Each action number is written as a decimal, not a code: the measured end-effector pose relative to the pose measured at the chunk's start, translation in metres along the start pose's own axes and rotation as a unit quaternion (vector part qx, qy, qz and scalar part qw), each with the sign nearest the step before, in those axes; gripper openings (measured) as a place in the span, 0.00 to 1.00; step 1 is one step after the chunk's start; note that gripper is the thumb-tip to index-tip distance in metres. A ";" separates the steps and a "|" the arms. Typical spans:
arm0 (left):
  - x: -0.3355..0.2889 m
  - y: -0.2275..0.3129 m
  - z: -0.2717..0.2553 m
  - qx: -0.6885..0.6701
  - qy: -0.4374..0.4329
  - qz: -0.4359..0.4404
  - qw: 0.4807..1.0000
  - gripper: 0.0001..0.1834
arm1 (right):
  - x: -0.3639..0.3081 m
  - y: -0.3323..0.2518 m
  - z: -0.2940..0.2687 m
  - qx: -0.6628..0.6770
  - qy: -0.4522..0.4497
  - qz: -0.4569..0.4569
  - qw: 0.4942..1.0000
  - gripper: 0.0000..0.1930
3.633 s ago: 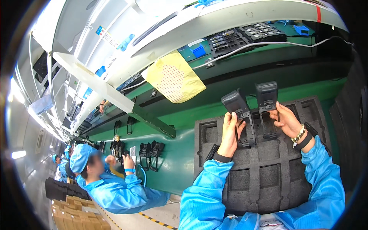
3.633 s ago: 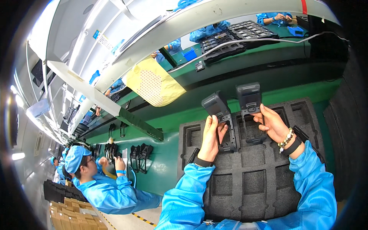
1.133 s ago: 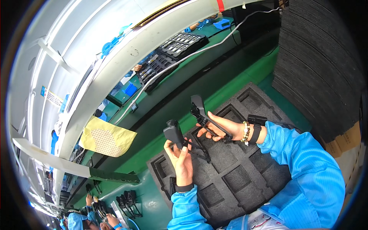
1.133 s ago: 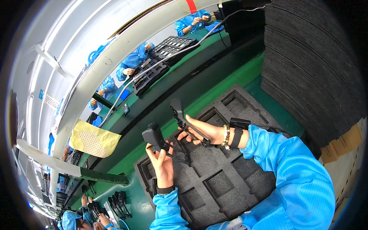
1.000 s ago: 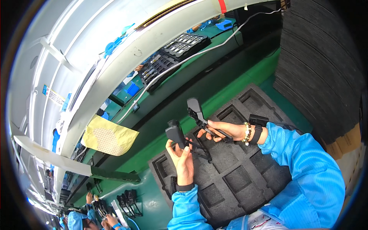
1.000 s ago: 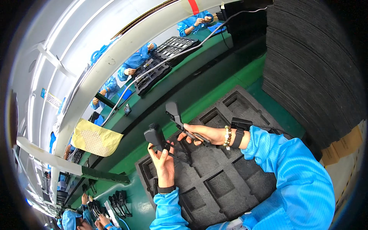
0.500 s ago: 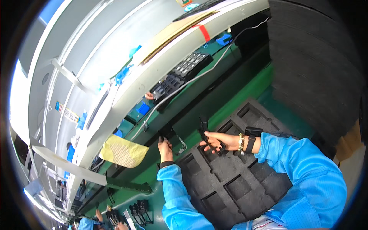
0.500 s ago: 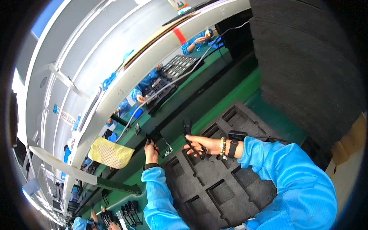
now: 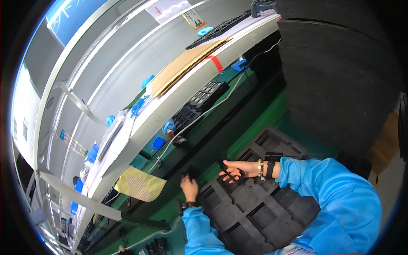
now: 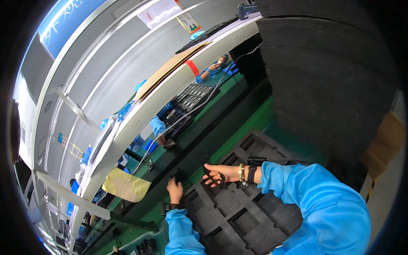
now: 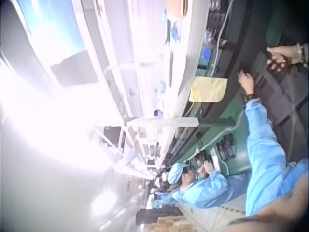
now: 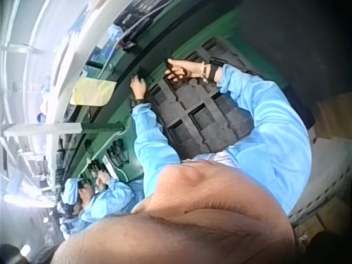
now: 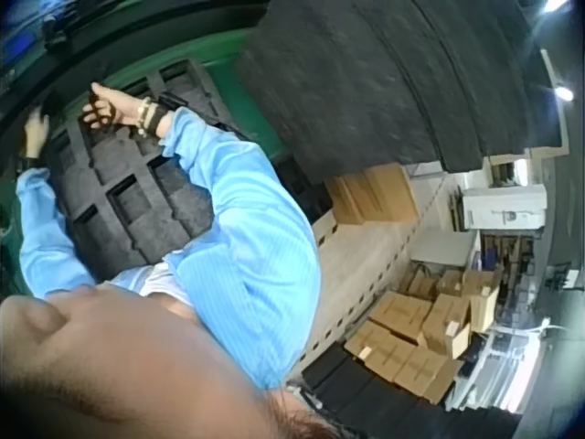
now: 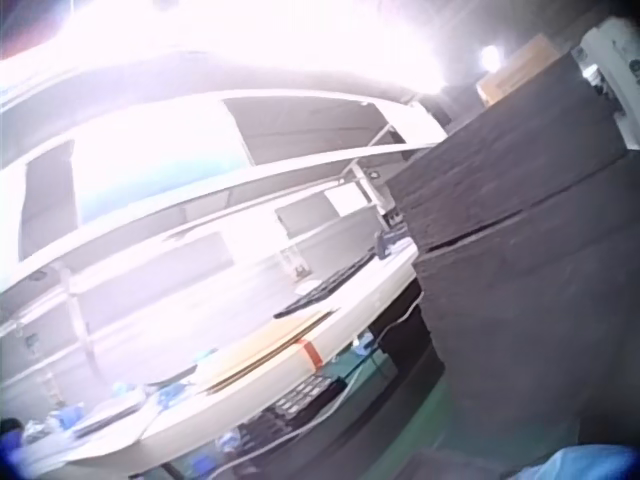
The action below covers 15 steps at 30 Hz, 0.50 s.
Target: Placing electronic components into a protective foam tray at an assembly station.
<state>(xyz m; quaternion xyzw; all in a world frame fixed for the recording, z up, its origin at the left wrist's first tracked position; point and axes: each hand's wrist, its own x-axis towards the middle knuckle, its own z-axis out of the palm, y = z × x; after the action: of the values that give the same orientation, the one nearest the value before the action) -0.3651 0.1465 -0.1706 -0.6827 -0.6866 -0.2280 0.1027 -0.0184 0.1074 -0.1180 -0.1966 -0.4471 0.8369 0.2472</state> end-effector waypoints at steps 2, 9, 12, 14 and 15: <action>-0.024 0.047 -0.016 -0.067 -0.016 0.057 0.996 0.18 | -0.012 -0.001 -0.013 -0.003 0.027 -0.021 0.999 0.42; -0.067 0.060 -0.068 -0.148 -0.027 0.006 0.989 0.17 | 0.007 -0.018 -0.010 0.027 0.048 -0.029 0.998 0.39; -0.068 0.058 -0.071 -0.156 -0.024 0.004 0.987 0.16 | 0.020 -0.050 -0.024 -0.001 0.116 -0.009 0.993 0.34; -0.066 0.061 -0.069 -0.142 -0.032 0.016 0.989 0.16 | 0.032 -0.068 -0.049 -0.012 0.191 -0.011 0.981 0.32; -0.067 0.060 -0.068 -0.140 -0.026 0.021 0.990 0.17 | 0.039 -0.077 -0.056 -0.021 0.247 -0.012 0.969 0.31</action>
<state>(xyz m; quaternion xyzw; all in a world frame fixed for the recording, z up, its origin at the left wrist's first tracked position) -0.3142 0.0539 -0.1311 -0.7105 -0.6359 -0.3013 -0.0069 -0.0003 0.2037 -0.0861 -0.3972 -0.3917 0.7499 0.3556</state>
